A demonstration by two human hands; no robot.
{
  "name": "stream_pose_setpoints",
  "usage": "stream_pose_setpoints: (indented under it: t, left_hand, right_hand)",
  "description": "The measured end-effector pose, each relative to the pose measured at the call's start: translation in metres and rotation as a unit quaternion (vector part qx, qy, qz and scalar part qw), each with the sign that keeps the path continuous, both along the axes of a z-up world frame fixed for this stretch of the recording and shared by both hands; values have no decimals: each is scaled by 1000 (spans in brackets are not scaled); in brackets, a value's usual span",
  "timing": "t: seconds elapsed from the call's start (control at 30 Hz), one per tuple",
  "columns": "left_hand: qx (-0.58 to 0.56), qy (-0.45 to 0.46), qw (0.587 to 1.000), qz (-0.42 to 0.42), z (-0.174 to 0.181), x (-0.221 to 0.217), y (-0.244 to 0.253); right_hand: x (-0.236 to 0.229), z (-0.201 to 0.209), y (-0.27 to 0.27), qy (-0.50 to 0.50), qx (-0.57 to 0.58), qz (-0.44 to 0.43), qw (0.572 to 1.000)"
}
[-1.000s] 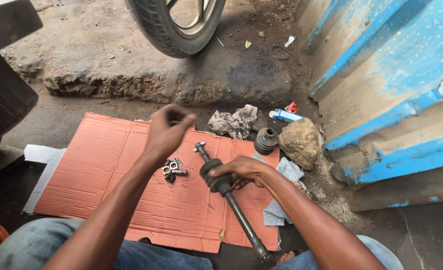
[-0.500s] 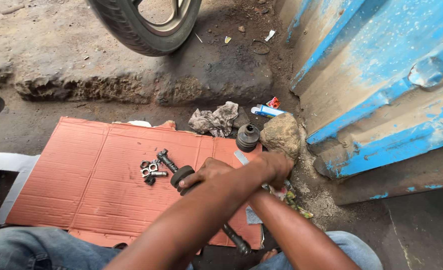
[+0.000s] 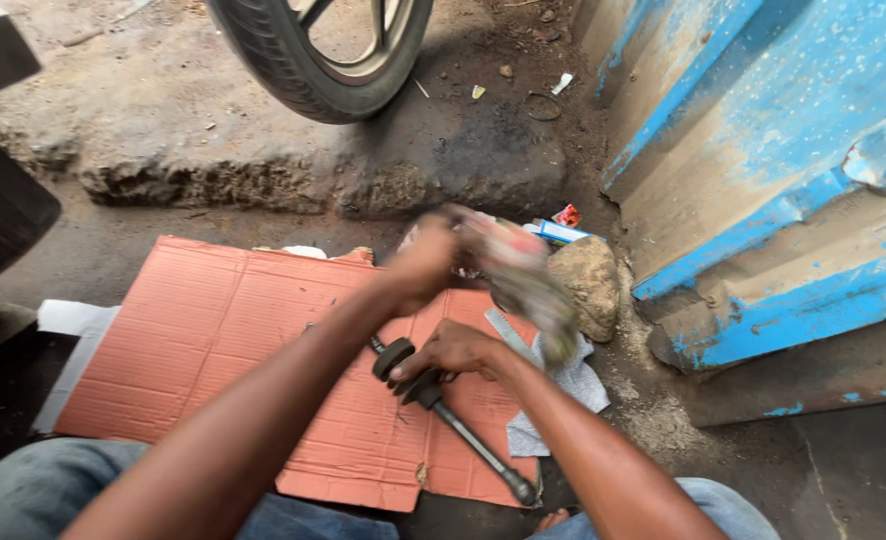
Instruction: The person wipes a metal rod and mechanical components with a cloth while sitting on the ground next to a vehicle wheel.
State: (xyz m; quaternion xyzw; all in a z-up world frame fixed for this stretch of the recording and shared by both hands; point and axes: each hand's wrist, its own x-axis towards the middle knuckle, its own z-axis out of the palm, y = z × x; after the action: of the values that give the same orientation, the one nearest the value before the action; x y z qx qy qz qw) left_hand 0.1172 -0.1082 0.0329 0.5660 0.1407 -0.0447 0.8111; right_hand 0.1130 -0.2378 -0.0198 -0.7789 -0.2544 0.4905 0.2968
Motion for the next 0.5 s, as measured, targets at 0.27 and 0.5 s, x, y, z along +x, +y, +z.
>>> stream_pose_setpoints:
  t: [0.27, 0.5]
  left_hand:
    - [-261, -20, 942, 212, 54, -121, 131]
    - [-325, -43, 916, 232, -6, -143, 161]
  right_hand:
    - [14, 12, -5, 25, 46, -80, 995]
    - [20, 7, -2, -11, 54, -120, 991]
